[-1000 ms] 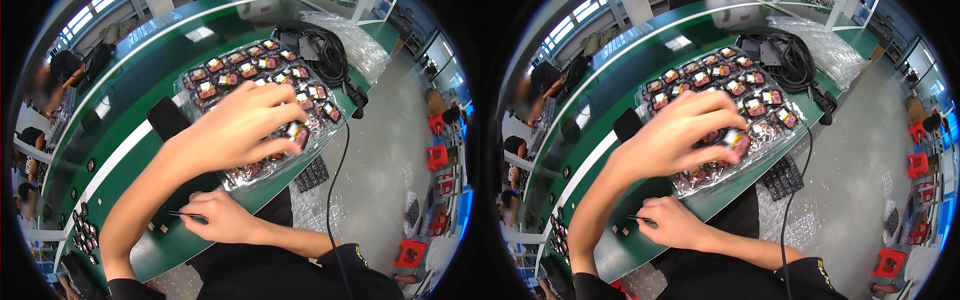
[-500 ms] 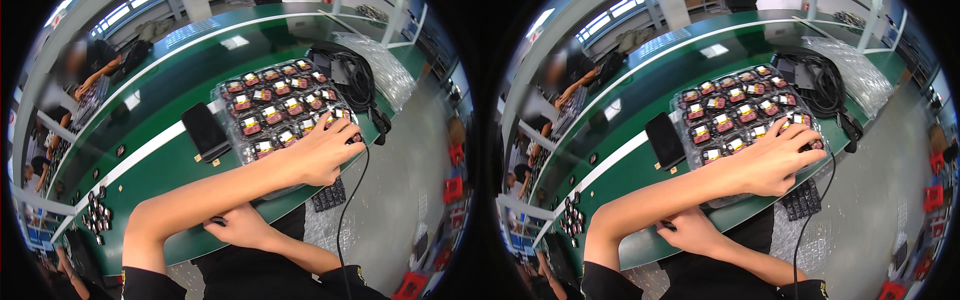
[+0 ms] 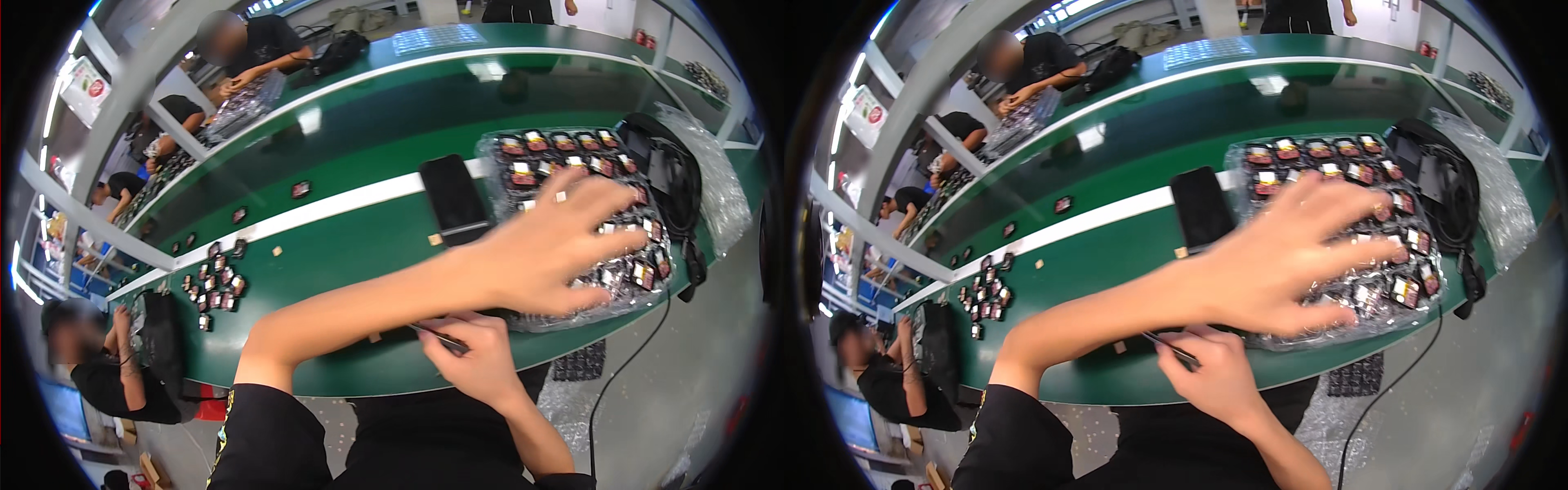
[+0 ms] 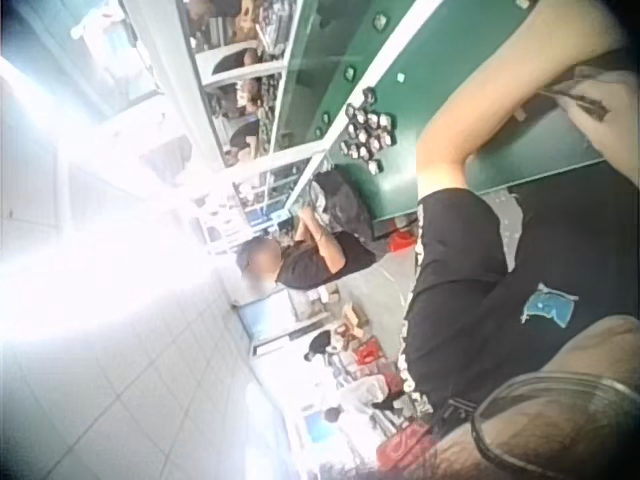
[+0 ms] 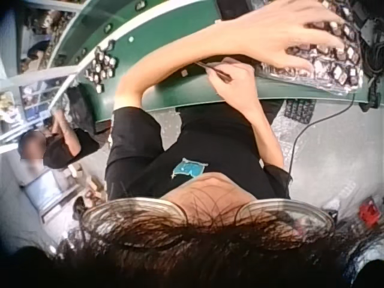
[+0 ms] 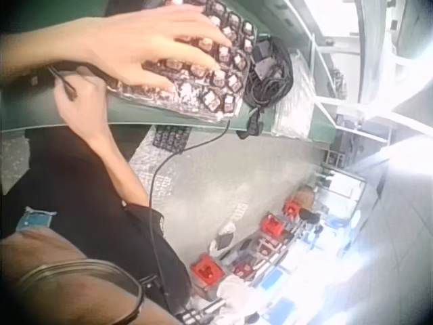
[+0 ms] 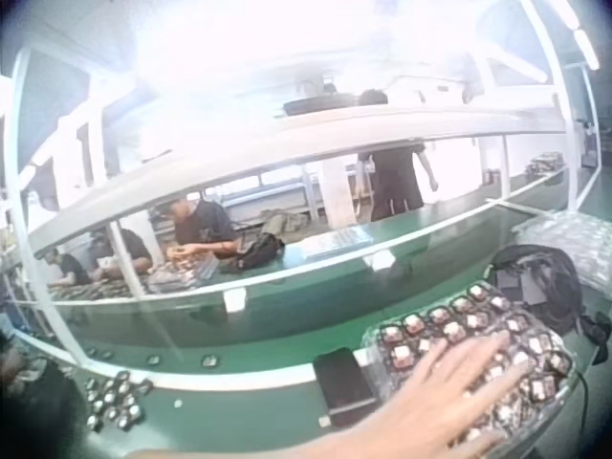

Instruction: Assembling internal components of smartwatches on a production line using tweezers.

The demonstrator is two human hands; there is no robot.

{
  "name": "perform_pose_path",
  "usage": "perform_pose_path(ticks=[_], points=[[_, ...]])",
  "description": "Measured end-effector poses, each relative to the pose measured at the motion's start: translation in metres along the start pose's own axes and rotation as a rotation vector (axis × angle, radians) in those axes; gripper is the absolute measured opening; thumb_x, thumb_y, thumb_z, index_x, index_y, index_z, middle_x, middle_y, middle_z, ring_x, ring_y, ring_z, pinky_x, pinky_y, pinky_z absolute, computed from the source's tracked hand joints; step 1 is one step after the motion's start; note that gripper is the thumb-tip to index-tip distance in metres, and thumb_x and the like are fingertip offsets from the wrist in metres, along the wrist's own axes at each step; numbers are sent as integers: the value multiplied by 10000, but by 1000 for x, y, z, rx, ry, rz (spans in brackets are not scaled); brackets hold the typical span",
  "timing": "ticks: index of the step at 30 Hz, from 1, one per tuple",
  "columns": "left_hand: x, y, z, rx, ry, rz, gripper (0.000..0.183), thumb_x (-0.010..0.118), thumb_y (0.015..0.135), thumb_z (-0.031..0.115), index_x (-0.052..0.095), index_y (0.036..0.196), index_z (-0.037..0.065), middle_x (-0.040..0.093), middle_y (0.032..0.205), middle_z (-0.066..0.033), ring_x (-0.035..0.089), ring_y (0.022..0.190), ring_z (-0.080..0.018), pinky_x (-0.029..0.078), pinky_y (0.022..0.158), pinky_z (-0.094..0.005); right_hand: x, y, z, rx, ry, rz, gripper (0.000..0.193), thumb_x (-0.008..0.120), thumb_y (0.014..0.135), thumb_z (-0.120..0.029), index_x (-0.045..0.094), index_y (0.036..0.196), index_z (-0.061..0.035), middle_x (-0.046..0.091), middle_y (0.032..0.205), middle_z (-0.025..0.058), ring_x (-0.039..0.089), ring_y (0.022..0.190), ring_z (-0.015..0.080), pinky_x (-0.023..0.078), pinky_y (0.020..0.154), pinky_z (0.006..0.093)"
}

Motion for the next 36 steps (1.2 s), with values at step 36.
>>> perform_pose_path(ticks=[36], points=[[-133,-256,21,-769,251,-129,702,1009,718,387,757,1303,94,643,1197,-85,634,1086,-298,510,939,-430,10,11,-3,90,-223,-101,171,844,873,39,853,1043,15,684,707,37,534,525,64,343,459,239]])
Point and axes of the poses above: each hand's wrist, its own y-axis towards the middle knuckle, its own x-axis out of the palm, z = x × y, the point moved 5 cm from there along y, towards the middle knuckle
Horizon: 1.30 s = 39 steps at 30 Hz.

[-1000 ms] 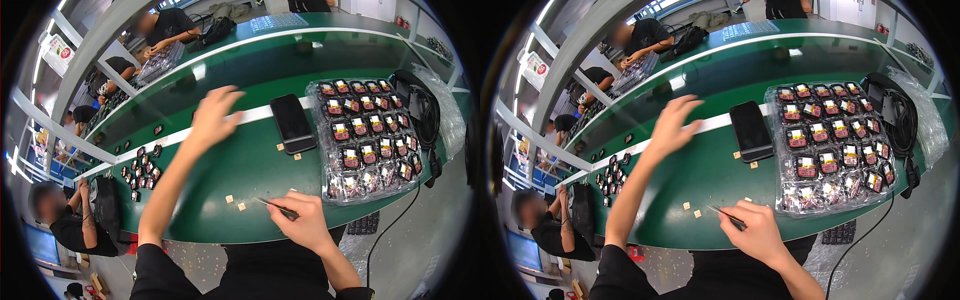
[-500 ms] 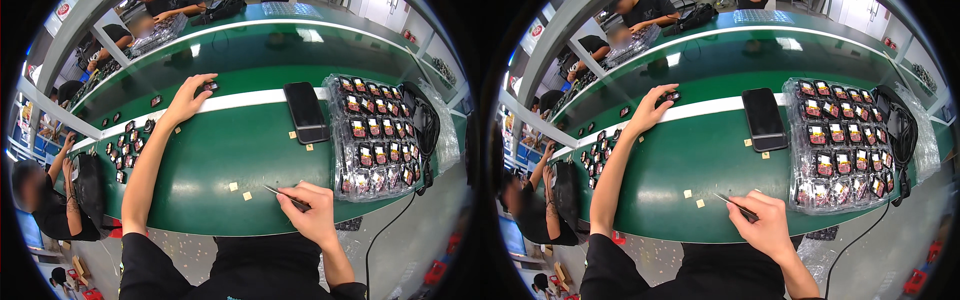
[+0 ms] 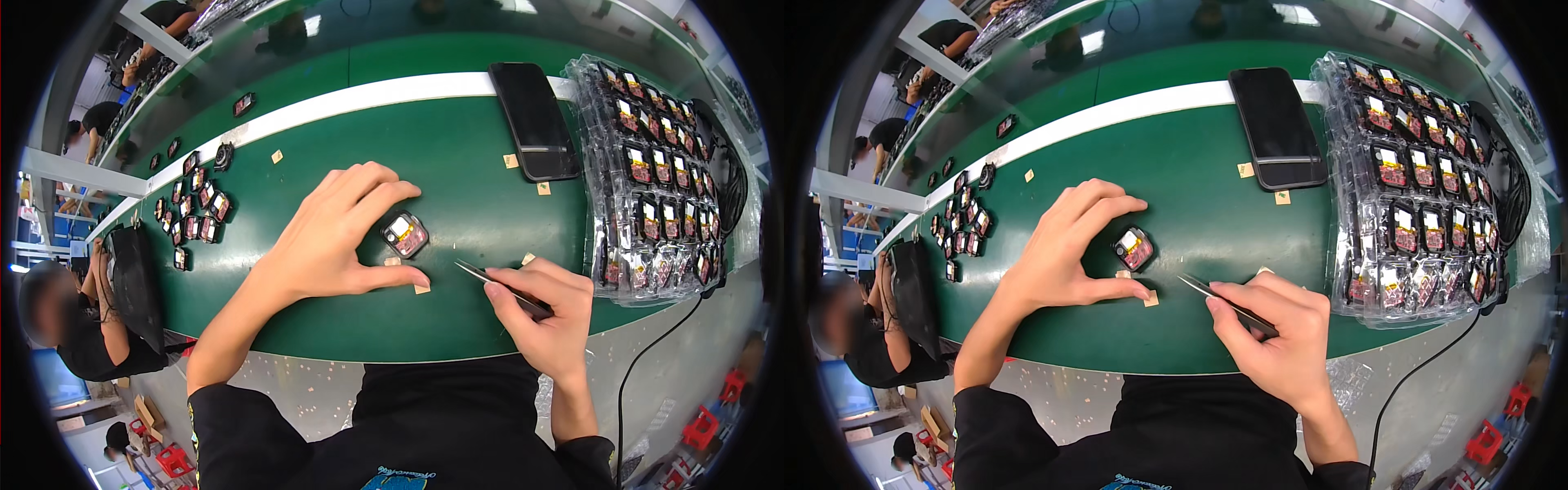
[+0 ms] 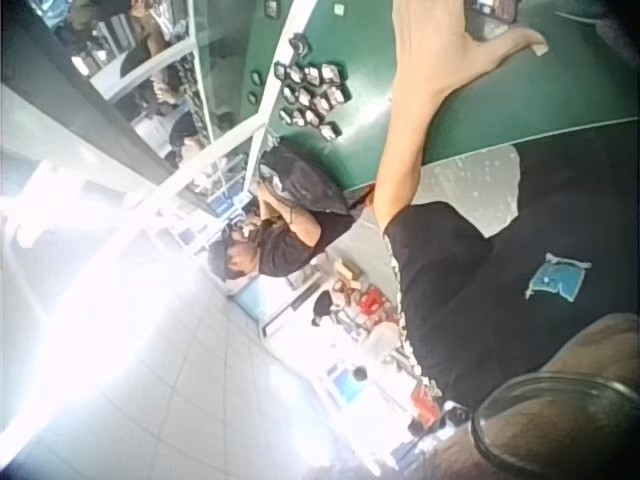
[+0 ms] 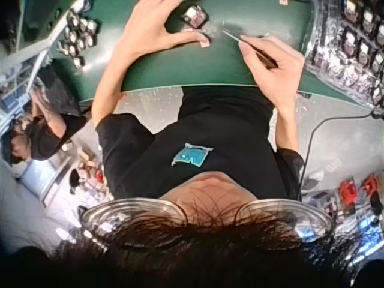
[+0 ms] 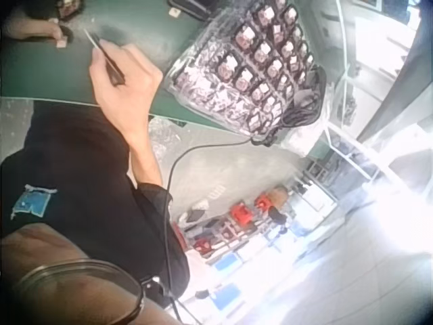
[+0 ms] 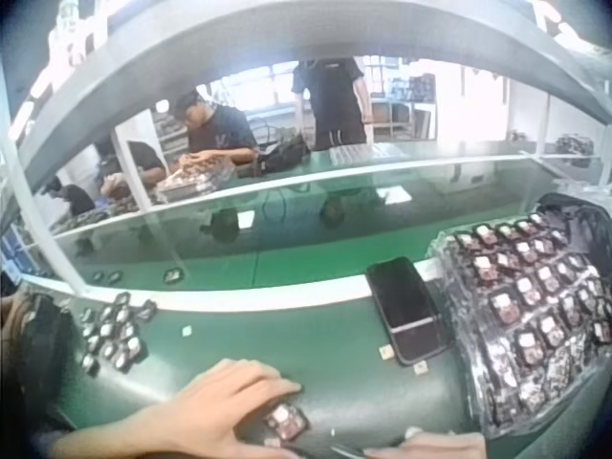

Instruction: Assembling internal components of smartwatches on a production line using tweezers.

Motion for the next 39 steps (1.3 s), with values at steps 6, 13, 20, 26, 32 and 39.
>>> perform_pose_path(ticks=[6,13,20,26,32,39], points=[[2,-14,-16,65,-99,-90,616,996,749,260,774,1295,79,678,1201,-77,643,1095,-292,469,1012,-410,1,0,-3,-6,-18,-12,169,846,870,49,852,1037,19,668,707,23,513,526,43,322,460,239],[5,-13,-15,28,-197,-87,581,996,752,227,782,1267,68,710,1136,-65,641,1010,-249,471,974,-374,7,16,-13,19,18,-47,148,838,867,59,848,1013,33,657,689,26,506,512,43,326,471,240],[17,-15,-1,-3,-283,-221,584,980,755,336,811,1234,48,723,967,-35,610,833,-201,375,923,-382,18,29,-4,-33,41,-126,106,813,819,72,822,916,31,644,663,42,523,494,64,347,477,248],[19,-13,-4,13,-276,-209,624,973,729,389,823,1223,39,720,929,-50,605,788,-215,374,880,-379,22,27,-3,-48,-50,-129,142,807,813,77,844,940,22,648,666,26,496,509,47,312,485,239],[18,-11,-4,2,-248,-161,665,984,683,431,828,1190,31,685,844,-29,556,738,-193,379,837,-358,23,27,-5,-82,-104,-119,173,809,794,88,850,948,19,669,691,31,505,511,54,324,477,234],[16,-10,-5,-22,-261,-136,642,1008,639,429,830,1121,44,673,815,-11,516,691,-167,379,809,-348,20,21,-8,-244,-202,-40,263,840,735,91,861,986,20,677,736,50,533,524,93,365,477,251]])
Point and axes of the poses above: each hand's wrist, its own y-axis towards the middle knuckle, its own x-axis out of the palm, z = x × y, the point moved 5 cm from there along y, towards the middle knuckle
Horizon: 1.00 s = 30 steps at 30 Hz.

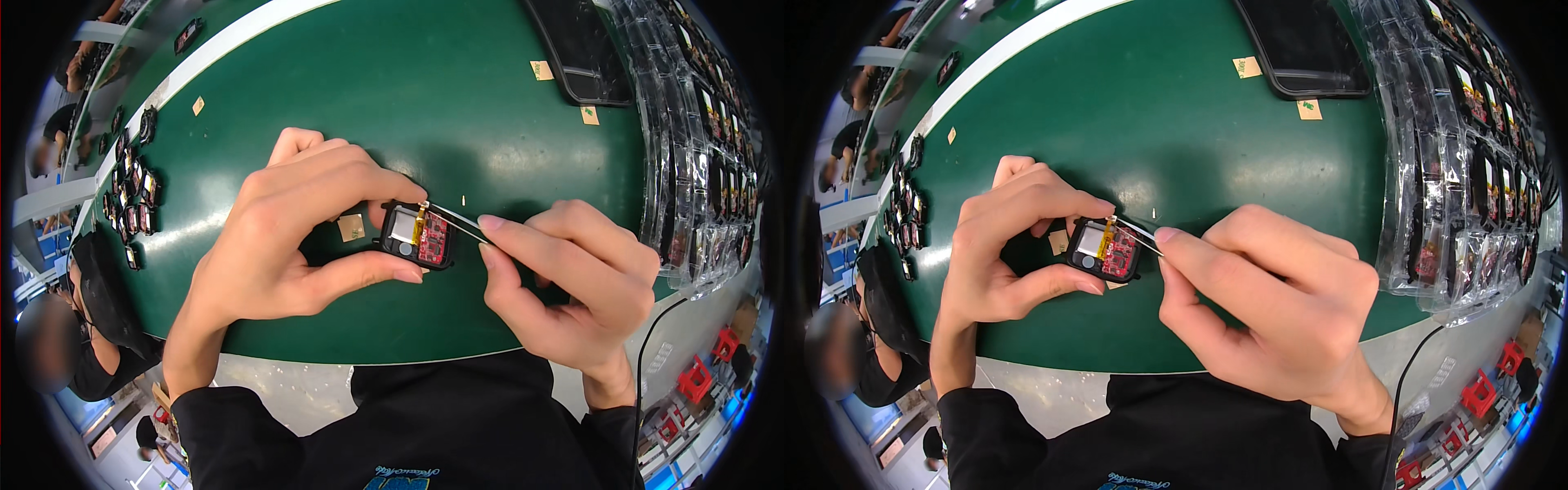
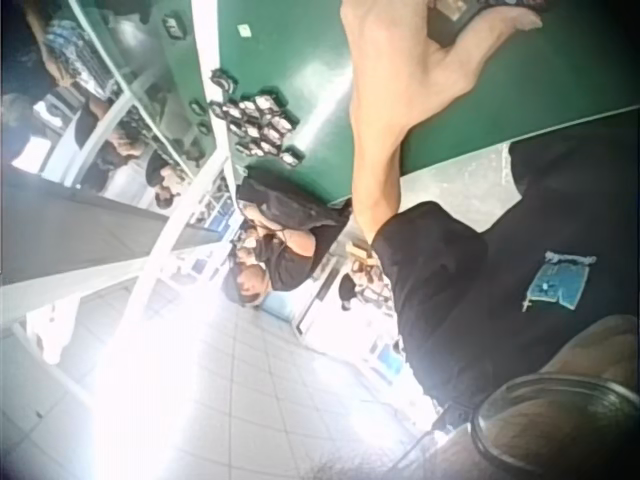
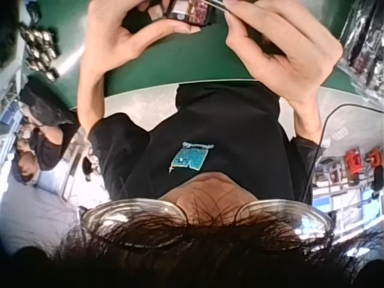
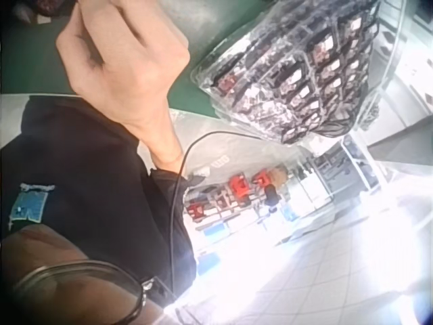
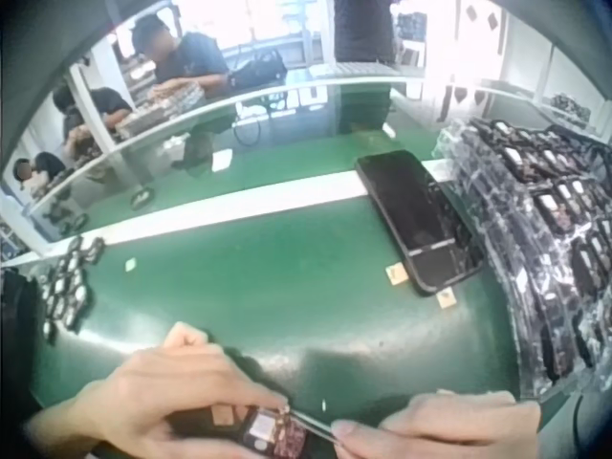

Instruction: Assembling internal components of smartwatches on a production line using tweezers.

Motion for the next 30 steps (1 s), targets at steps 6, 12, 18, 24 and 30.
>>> perform_pose_path(ticks=[6,12,18,24,30], points=[[0,1,-4,32,9,-22,642,994,656,457,834,1113,35,735,880,-34,520,686,-166,373,798,-339,7,0,0,-89,21,24,280,843,735,124,859,998,28,671,733,56,579,536,135,406,488,256],[-4,2,-10,22,-86,-114,680,957,703,537,836,1116,11,781,933,-59,556,700,-169,371,793,-344,2,3,3,33,104,-56,248,829,774,124,861,1001,27,676,717,55,588,542,103,385,477,245],[-4,3,-9,84,-49,-123,665,947,727,546,838,1100,7,784,934,-68,624,747,-191,372,817,-362,3,4,3,73,126,-131,234,823,786,119,862,996,25,679,715,51,571,537,82,369,473,238],[-3,3,-6,64,-45,-129,600,948,748,502,838,1081,15,769,908,-67,636,762,-206,374,824,-381,8,1,5,36,142,-110,229,818,790,119,862,993,22,677,699,44,565,532,75,374,473,236],[-3,1,-5,104,-37,-129,565,949,745,487,840,1068,36,758,894,-64,624,748,-215,369,819,-386,6,2,2,82,130,-113,229,819,780,111,864,981,12,682,700,36,545,506,63,367,463,232]])
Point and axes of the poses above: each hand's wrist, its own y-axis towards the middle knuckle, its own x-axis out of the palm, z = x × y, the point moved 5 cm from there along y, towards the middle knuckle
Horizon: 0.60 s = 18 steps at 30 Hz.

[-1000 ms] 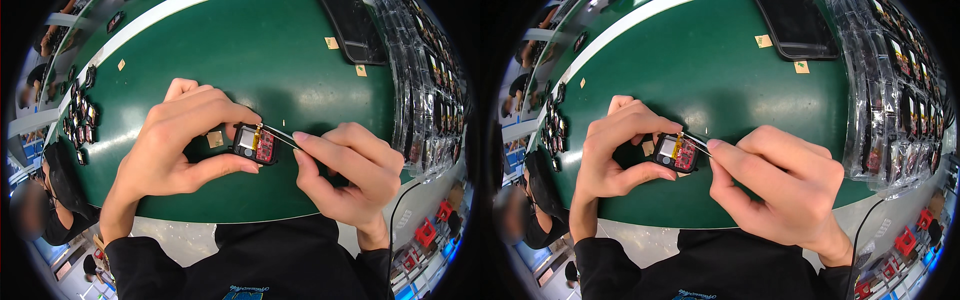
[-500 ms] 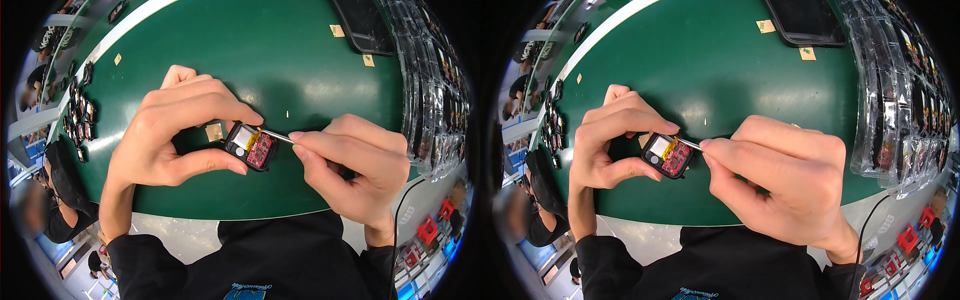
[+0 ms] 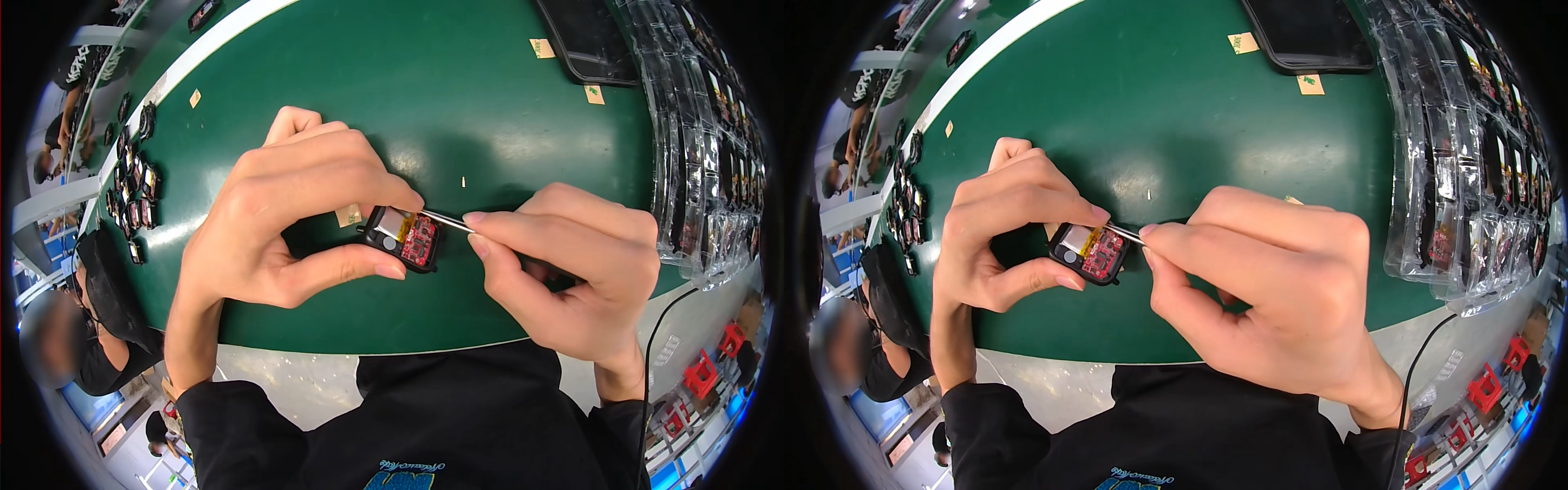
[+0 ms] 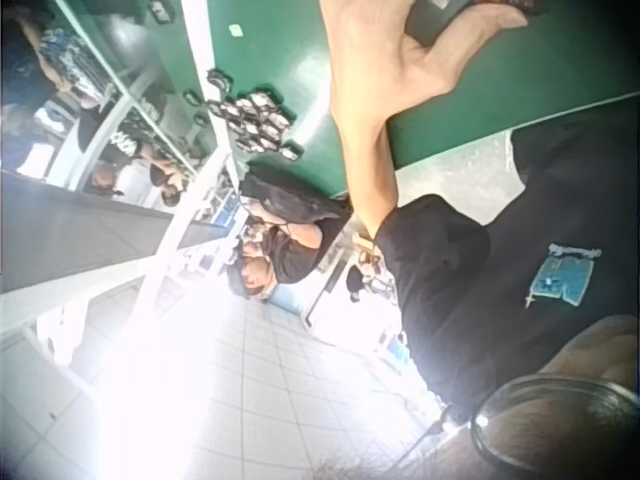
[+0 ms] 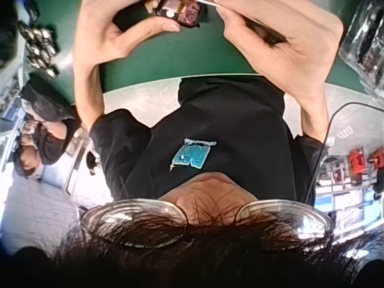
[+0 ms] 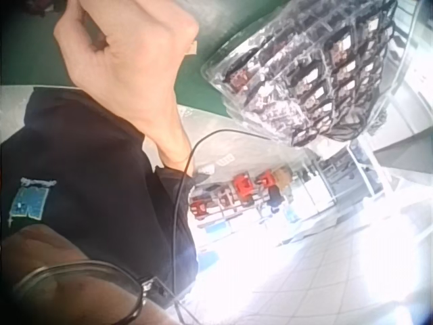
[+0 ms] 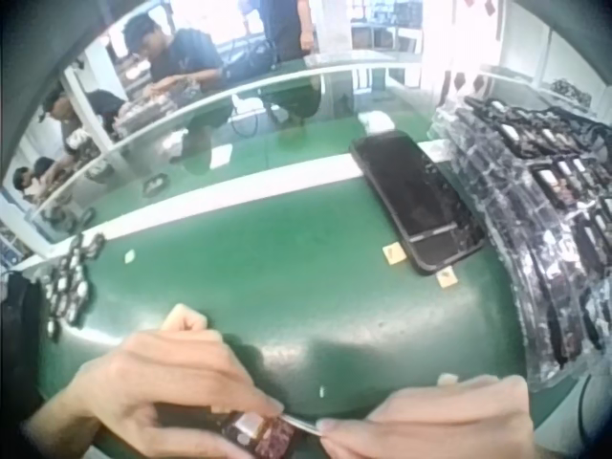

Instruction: Assembling internal components of smartwatches on a production line using tweezers.

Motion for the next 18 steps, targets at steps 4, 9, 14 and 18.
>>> perform_pose_path(ticks=[4,9,14,18], points=[[-1,1,1,7,-2,5,558,957,739,468,837,1069,34,752,894,-65,624,748,-211,371,819,-386,1,-1,0,-46,-29,-3,214,824,779,99,862,967,2,677,681,24,530,484,64,365,457,230],[0,5,3,16,1,3,565,975,735,412,822,1128,36,716,878,-51,606,742,-210,380,825,-385,-7,-6,1,-61,-35,58,178,844,754,59,813,915,-9,644,705,29,536,483,154,382,437,302],[-1,9,15,-7,55,-3,541,964,784,298,784,1237,64,583,819,-5,585,811,-226,370,869,-389,-25,-27,-5,65,173,110,139,834,849,8,812,982,-20,660,766,49,598,537,178,462,494,331],[-7,14,9,-92,23,46,577,988,732,283,766,1208,43,674,940,-54,576,818,-224,423,830,-371,-27,-35,5,43,253,178,144,859,871,-7,845,1014,-11,688,738,45,588,510,118,433,475,293]])
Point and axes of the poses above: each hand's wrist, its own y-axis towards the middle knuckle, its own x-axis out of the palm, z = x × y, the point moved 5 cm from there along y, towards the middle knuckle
